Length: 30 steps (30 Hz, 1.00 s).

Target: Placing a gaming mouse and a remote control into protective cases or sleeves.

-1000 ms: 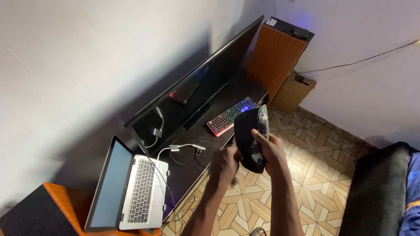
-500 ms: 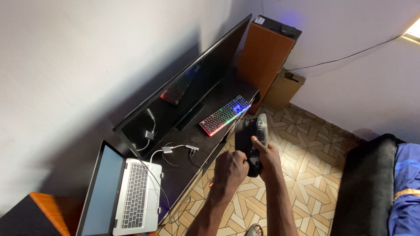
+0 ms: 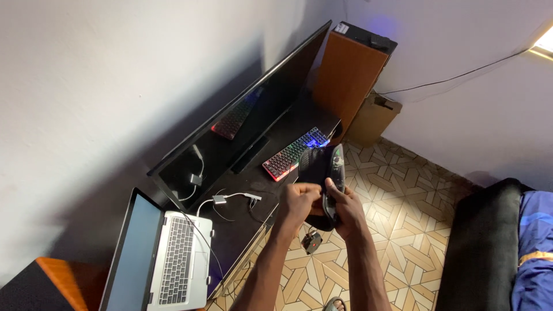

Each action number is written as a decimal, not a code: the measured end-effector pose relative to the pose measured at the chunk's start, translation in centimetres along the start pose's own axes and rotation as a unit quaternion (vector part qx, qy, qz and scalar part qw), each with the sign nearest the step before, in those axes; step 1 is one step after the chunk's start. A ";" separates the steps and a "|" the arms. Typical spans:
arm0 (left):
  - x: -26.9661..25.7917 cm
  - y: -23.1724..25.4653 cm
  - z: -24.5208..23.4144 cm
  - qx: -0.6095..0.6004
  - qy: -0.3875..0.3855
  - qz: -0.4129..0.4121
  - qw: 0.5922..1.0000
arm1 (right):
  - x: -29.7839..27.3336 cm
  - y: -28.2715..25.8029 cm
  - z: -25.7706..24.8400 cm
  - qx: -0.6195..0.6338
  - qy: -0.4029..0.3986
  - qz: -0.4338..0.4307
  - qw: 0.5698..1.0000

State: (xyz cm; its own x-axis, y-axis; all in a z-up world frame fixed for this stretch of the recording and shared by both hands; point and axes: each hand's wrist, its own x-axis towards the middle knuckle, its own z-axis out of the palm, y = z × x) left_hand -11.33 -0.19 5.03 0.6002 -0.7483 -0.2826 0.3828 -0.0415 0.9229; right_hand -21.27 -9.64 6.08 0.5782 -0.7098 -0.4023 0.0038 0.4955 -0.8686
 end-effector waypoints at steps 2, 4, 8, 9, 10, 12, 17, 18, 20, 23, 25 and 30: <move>0.3 1.7 0.2 0.057 0.032 -0.008 0.998 | 0.2 0.3 0.1 0.003 -0.022 0.003 1.000; 0.9 2.8 0.6 0.113 0.062 -0.016 0.992 | 0.5 0.5 -0.2 0.005 -0.041 0.004 0.999; 2.2 3.6 0.0 0.275 0.104 0.070 0.953 | 1.4 1.1 -1.5 -0.047 -0.086 0.001 0.995; 2.4 3.6 -0.4 0.359 0.113 0.135 0.917 | 1.6 1.4 -2.0 -0.069 -0.100 0.003 0.993; 2.6 3.9 -0.4 0.360 0.111 0.135 0.917 | 1.1 0.9 -1.9 -0.068 -0.099 0.003 0.993; 3.1 4.4 -0.6 0.246 0.060 0.013 0.967 | 0.4 -0.2 -1.4 -0.089 -0.121 0.022 0.988; 5.9 1.5 -1.9 0.133 0.034 -0.013 0.990 | 1.9 -0.3 -2.4 -0.131 -0.162 0.047 0.977; 6.2 1.1 -2.0 0.058 0.029 -0.007 0.998 | 2.3 -0.3 -2.8 -0.149 -0.177 0.052 0.972; 6.5 1.2 -2.3 0.052 0.044 -0.003 0.998 | 3.3 -0.1 -3.1 -0.178 -0.174 0.062 0.967; 7.3 0.9 -2.9 0.000 0.072 0.004 0.997 | 4.1 -0.5 -3.9 -0.228 -0.165 0.085 0.956; 8.0 0.4 -3.0 -0.049 0.087 0.012 0.995 | 4.5 -1.5 -4.6 -0.253 -0.162 0.097 0.949; 8.0 -0.1 -1.7 -0.142 0.214 0.015 0.966 | 6.0 -2.9 -5.5 -0.295 -0.159 0.136 0.932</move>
State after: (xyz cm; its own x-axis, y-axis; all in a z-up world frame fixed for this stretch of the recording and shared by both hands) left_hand -5.40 -5.08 2.22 0.8263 -0.4016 -0.3949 0.5016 0.2055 0.8404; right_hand -22.28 -18.12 4.56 0.7058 -0.3671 -0.6058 -0.5730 0.2069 -0.7930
